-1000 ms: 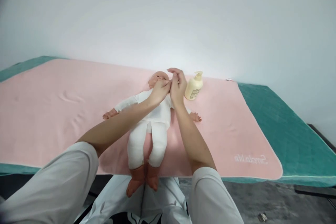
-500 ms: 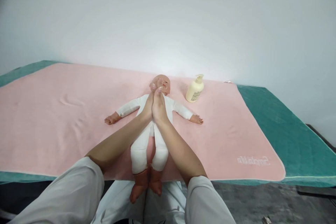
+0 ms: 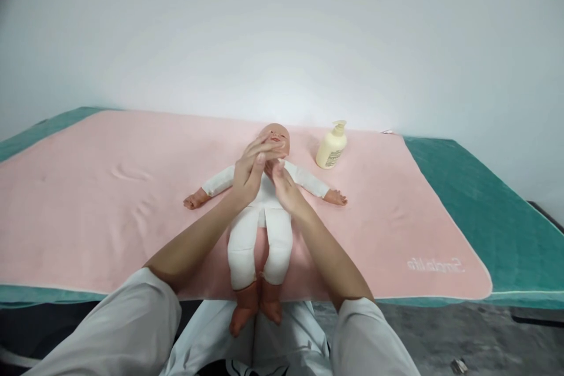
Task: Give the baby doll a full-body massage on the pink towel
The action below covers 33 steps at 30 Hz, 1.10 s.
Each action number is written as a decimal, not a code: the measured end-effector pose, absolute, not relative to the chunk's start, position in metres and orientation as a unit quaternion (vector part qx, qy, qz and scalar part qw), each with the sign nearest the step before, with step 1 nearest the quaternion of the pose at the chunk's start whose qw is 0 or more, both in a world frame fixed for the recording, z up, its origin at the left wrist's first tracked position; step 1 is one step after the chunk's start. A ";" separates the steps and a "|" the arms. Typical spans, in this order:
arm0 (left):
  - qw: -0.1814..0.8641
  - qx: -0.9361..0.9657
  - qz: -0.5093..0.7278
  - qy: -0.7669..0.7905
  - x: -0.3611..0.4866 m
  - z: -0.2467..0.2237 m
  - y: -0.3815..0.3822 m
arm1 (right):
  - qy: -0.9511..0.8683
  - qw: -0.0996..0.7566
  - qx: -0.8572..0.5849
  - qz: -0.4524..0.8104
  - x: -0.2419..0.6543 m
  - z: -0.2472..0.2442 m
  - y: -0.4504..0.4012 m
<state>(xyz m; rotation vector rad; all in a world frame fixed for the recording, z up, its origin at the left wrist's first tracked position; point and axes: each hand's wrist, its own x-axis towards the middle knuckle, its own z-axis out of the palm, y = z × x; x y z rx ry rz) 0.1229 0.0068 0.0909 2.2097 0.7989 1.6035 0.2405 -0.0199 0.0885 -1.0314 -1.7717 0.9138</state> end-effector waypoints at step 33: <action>0.206 0.883 0.358 0.223 0.091 0.032 0.009 | -0.755 0.189 -0.615 0.127 0.271 0.019 0.005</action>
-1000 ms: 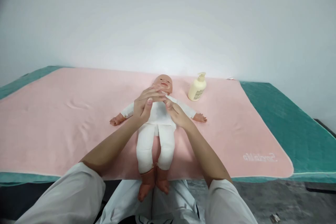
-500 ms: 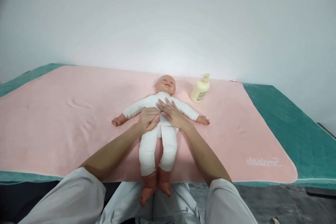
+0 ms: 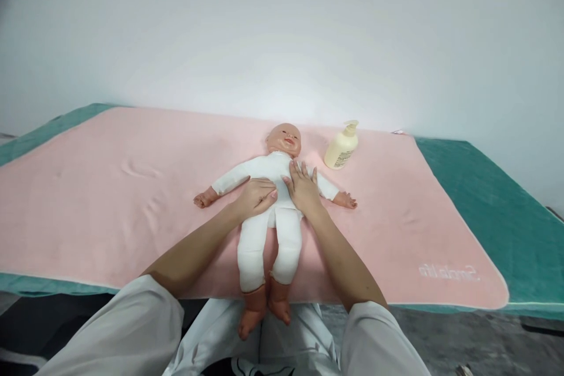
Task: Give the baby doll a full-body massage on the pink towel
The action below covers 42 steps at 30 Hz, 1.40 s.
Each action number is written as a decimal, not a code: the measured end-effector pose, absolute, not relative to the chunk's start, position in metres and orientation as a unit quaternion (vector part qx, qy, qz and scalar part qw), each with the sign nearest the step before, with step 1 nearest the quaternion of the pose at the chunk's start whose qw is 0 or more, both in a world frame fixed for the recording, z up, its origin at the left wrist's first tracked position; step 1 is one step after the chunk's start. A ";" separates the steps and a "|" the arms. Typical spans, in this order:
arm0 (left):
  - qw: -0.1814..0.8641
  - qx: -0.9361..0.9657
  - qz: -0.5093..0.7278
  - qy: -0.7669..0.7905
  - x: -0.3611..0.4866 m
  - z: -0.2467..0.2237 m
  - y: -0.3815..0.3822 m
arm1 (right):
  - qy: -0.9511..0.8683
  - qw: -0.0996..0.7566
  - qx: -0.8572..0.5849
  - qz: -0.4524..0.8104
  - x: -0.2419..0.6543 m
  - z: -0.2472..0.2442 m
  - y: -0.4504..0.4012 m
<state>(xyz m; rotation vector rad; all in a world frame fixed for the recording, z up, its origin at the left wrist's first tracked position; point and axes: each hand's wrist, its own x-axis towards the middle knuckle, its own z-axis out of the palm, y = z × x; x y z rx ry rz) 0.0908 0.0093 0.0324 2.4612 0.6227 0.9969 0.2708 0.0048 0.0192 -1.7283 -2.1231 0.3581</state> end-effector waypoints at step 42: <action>0.012 0.783 0.233 0.576 0.077 0.032 0.025 | -0.764 0.184 -0.608 0.114 0.300 0.023 -0.004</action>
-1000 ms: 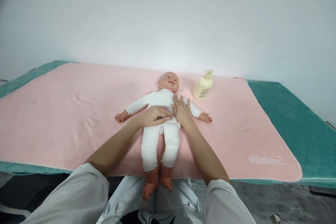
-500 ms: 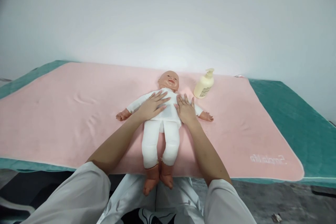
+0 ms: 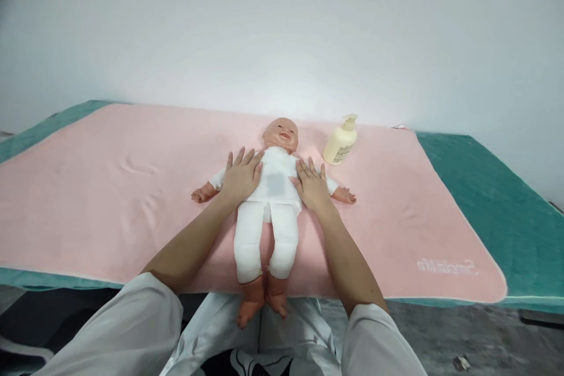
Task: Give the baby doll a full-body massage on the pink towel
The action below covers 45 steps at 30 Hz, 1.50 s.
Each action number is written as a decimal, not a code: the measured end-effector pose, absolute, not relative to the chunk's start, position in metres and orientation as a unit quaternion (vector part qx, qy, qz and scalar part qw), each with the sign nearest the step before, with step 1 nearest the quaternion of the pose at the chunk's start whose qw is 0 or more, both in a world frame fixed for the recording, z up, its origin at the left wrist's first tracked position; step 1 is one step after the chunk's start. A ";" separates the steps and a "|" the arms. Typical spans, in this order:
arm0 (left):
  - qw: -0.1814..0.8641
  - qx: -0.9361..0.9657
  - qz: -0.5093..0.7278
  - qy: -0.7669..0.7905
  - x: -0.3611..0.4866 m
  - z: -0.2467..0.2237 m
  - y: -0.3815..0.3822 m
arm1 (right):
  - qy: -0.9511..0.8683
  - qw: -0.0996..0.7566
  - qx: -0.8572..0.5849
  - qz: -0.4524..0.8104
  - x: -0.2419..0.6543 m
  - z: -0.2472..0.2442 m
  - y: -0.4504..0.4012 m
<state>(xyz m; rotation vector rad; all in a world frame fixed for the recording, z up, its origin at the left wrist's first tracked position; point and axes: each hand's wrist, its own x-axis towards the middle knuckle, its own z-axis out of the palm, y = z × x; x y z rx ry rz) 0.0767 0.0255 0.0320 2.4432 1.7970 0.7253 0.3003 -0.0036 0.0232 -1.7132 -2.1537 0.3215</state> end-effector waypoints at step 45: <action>0.216 0.862 0.273 0.369 0.065 0.056 0.020 | -0.757 0.191 -0.616 0.100 0.277 0.014 0.002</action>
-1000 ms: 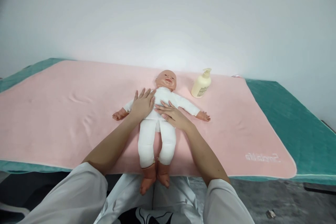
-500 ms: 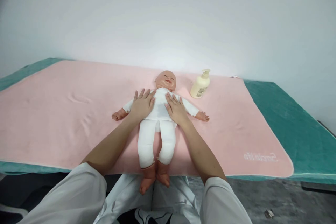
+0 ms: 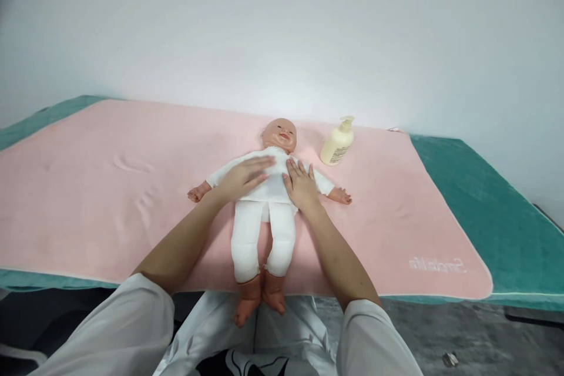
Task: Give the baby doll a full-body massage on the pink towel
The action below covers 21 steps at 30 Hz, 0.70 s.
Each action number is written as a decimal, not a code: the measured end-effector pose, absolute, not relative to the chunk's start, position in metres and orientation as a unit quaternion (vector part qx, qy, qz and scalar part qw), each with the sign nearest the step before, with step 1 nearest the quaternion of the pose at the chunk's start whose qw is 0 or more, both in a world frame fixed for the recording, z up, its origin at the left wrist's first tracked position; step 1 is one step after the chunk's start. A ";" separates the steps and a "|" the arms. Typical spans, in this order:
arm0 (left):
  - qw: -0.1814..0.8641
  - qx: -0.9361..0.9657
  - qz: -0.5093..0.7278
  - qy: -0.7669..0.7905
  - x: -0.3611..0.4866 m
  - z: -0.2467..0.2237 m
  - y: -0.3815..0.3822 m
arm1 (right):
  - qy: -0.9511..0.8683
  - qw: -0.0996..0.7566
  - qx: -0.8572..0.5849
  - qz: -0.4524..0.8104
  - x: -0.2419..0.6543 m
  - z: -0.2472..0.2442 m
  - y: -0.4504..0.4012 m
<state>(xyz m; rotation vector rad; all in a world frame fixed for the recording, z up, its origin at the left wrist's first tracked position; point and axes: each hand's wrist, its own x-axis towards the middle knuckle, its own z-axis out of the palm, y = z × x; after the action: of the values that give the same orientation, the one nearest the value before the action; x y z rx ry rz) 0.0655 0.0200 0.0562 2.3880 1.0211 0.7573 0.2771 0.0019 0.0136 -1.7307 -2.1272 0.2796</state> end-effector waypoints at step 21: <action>0.300 0.916 0.124 0.234 0.071 0.052 0.021 | -0.691 0.384 -0.593 0.154 0.288 0.005 0.006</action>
<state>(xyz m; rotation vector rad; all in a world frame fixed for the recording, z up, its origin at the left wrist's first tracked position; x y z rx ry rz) 0.0711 0.0205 0.0524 2.4324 0.6211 0.3282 0.2879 0.0057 0.0048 -1.5125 -1.7610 0.3928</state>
